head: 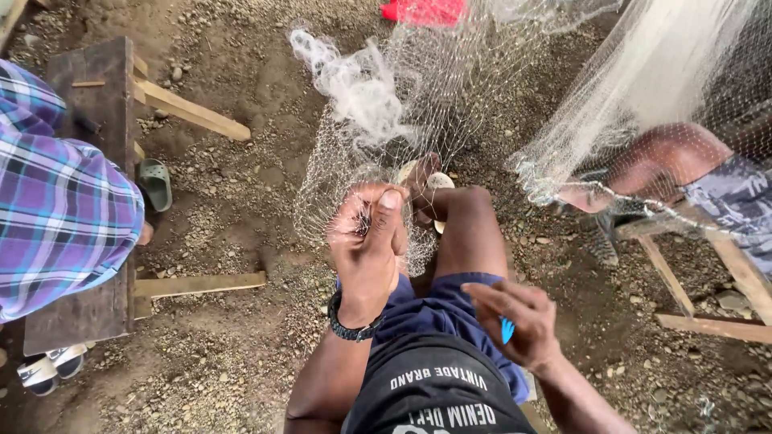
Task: Weaving a nylon fishing net using a plastic shuttle to create and secure mesh loops.
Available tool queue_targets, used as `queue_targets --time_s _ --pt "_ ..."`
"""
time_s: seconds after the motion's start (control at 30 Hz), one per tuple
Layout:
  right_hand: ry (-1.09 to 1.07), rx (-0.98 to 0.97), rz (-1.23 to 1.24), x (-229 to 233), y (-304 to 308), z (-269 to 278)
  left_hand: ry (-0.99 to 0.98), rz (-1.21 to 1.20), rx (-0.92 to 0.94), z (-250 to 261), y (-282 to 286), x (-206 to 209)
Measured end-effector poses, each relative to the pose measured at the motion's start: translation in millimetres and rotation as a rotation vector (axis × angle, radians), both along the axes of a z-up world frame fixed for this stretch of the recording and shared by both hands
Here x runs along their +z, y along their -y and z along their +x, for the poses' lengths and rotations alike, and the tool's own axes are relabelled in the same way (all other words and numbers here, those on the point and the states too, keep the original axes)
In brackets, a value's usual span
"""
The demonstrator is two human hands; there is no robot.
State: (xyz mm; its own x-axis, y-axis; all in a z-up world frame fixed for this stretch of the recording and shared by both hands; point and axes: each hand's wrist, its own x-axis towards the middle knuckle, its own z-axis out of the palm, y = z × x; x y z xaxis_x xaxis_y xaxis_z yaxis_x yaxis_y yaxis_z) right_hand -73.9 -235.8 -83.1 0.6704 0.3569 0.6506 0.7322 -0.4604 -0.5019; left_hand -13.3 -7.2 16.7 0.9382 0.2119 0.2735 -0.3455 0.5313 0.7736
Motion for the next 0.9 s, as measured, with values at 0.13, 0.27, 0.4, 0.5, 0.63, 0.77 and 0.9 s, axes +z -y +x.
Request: queue_targets --time_s 0.13,0.27,0.4,0.5,0.63,0.77,0.9 --pt "-0.015 0.020 0.072 17 -24 -17 -0.103 -0.016 -0.049 -9 4 0" --pt "-0.086 0.084 0.098 3 -26 -29 -0.081 -0.014 -0.118 -16 5 -4" --pt "-0.110 0.160 0.034 -11 -21 -33 -0.090 -0.012 -0.131 -18 5 -12" --pt "-0.104 0.185 0.036 -17 -22 -32 -0.079 -0.001 -0.140 -19 3 -18" --pt "-0.090 0.184 0.026 -26 -19 -36 -0.106 -0.023 -0.160 -19 1 -29" --pt "-0.098 0.132 0.033 -29 -14 -36 -0.119 0.046 -0.170 -20 -3 -28" --pt "-0.060 0.074 0.061 -1 -9 -32 -0.239 -0.013 -0.401 -16 -17 -20"
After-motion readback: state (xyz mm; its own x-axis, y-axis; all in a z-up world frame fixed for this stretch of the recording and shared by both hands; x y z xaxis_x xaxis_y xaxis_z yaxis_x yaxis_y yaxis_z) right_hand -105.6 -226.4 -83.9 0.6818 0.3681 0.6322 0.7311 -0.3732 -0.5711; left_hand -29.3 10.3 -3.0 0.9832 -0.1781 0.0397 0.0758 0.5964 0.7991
